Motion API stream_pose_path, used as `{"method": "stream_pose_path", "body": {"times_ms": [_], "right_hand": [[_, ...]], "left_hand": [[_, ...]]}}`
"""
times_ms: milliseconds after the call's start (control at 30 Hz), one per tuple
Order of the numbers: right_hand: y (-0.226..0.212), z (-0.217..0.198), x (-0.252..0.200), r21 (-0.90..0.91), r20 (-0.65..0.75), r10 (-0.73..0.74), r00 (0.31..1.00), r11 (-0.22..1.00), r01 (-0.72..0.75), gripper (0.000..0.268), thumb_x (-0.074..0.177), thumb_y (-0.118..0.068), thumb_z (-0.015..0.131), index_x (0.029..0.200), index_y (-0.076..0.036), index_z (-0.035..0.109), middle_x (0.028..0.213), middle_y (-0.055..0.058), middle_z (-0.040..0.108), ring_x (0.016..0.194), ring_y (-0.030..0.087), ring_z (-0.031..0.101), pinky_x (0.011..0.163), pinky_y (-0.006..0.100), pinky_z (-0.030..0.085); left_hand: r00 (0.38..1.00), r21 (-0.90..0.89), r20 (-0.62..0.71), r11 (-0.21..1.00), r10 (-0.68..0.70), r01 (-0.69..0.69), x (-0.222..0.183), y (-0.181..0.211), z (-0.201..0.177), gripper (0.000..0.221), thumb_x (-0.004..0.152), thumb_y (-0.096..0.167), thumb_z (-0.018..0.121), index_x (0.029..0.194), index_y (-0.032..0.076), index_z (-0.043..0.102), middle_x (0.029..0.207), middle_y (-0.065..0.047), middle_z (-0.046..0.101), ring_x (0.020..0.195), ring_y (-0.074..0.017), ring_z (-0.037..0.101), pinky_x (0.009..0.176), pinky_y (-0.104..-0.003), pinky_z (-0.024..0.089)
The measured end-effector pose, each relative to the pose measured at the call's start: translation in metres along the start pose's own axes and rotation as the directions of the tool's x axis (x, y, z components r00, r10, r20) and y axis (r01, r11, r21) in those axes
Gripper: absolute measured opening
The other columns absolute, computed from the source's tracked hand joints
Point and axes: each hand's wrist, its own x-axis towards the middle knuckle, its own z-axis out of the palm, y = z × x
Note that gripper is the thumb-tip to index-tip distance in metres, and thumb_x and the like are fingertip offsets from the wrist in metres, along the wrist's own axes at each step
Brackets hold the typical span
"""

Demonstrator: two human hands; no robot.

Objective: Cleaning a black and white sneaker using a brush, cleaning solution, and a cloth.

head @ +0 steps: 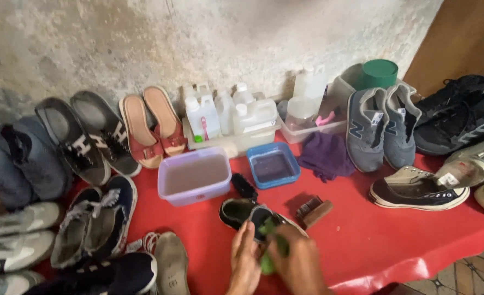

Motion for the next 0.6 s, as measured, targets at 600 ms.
{"method": "stream_pose_path", "body": {"times_ms": [600], "right_hand": [[-0.016, 0.006, 0.024, 0.086, 0.041, -0.399, 0.916, 0.915, 0.395, 0.018, 0.085, -0.024, 0.066, 0.102, -0.021, 0.073, 0.097, 0.002, 0.076, 0.088, 0.024, 0.073, 0.073, 0.039, 0.054]], "left_hand": [[0.999, -0.035, 0.028, 0.999, -0.021, 0.022, 0.001, 0.007, -0.008, 0.050, 0.094, 0.009, 0.057, 0.142, -0.005, 0.060, 0.146, -0.021, 0.064, 0.130, -0.0307, 0.059, 0.108, -0.044, 0.046]]}}
